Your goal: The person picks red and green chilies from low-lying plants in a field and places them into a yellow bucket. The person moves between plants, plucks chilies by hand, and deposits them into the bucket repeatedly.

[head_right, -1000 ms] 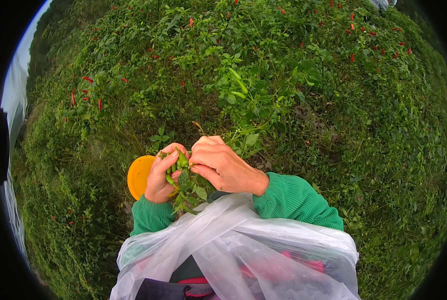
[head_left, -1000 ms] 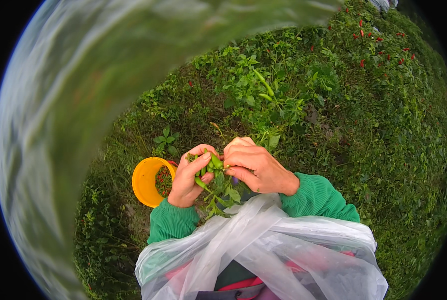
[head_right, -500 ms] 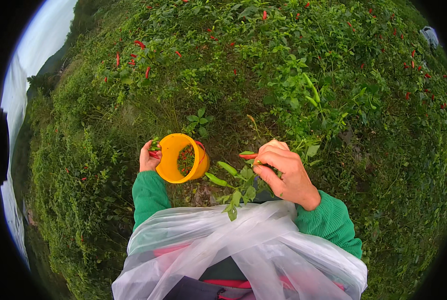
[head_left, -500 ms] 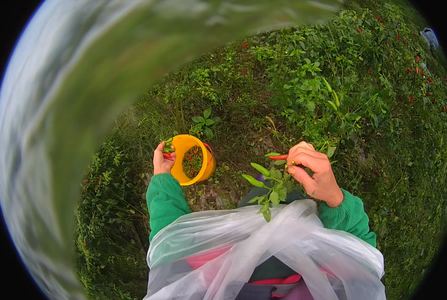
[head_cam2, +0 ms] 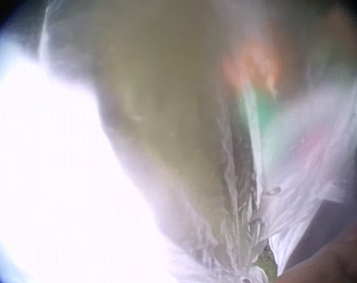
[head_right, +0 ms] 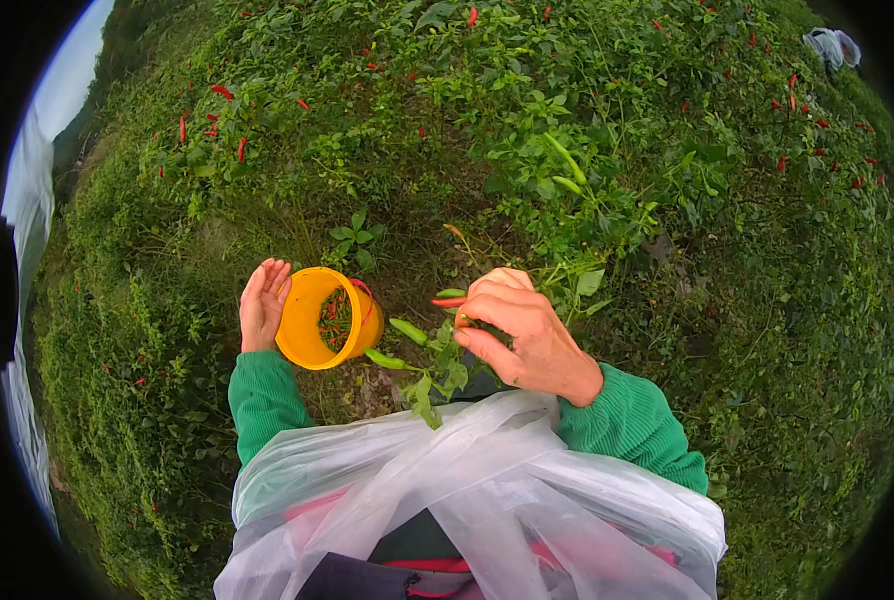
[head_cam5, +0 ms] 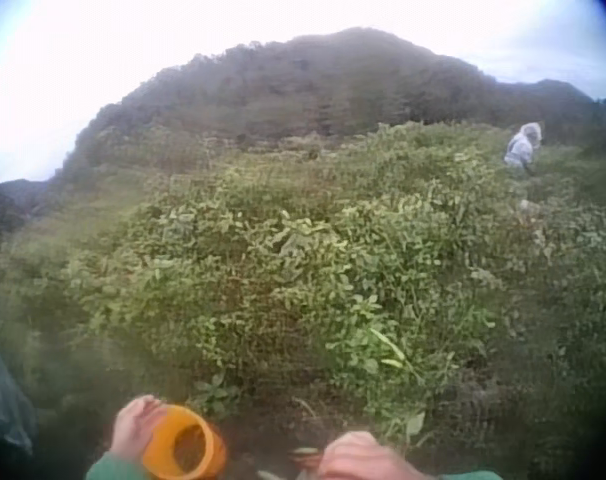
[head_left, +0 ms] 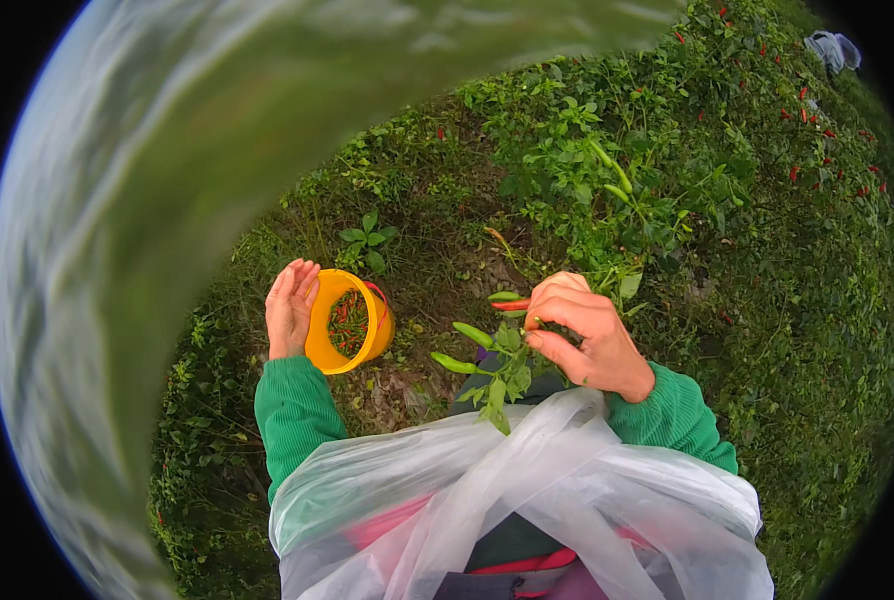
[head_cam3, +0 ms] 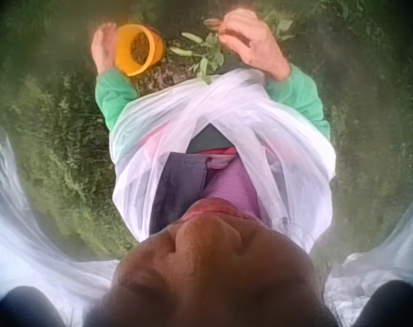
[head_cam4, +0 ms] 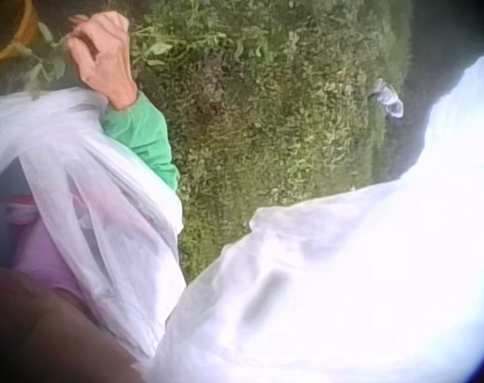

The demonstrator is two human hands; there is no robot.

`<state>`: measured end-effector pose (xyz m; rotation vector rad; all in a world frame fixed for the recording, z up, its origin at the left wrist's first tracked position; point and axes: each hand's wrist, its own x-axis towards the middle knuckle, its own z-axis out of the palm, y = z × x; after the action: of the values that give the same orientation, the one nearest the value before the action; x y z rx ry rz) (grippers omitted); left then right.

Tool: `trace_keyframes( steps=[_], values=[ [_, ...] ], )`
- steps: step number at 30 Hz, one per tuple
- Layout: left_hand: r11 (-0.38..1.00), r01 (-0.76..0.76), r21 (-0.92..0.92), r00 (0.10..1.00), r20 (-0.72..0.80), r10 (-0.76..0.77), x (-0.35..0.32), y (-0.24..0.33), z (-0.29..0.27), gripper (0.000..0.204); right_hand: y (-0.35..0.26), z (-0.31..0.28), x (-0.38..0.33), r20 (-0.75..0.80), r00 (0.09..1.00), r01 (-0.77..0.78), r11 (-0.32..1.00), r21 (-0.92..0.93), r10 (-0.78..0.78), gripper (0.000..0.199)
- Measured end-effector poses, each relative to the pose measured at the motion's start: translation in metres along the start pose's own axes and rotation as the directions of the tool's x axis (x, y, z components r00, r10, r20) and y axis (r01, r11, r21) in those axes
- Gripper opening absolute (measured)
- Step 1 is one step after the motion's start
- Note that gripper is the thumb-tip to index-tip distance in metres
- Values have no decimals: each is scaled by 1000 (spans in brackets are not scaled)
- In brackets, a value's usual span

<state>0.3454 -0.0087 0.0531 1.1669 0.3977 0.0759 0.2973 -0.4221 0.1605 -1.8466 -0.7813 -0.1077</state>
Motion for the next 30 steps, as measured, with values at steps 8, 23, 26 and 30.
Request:
trace_keyframes(
  steps=[8, 23, 26, 30],
  values=[
    [915, 30, 402, 729, 617, -295, -119, 14, 166, 31, -7, 3, 3, 41, 999, 1, 995, -101, 3, 26],
    [731, -643, 227, 725, 486, 487, -159, -4, 197, 13, -41, 12, 7, -19, 999, 26, 948, -318, -34, 11],
    [901, 380, -209, 805, 555, -211, -151, -14, 193, 16, -34, 14, 6, 5, 993, 117, 974, -196, -118, 12],
    [769, 598, -224, 703, 607, -370, -144, -24, 191, 23, -29, 17, 5, -7, 989, 148, 981, -126, -150, 14]
  ],
)
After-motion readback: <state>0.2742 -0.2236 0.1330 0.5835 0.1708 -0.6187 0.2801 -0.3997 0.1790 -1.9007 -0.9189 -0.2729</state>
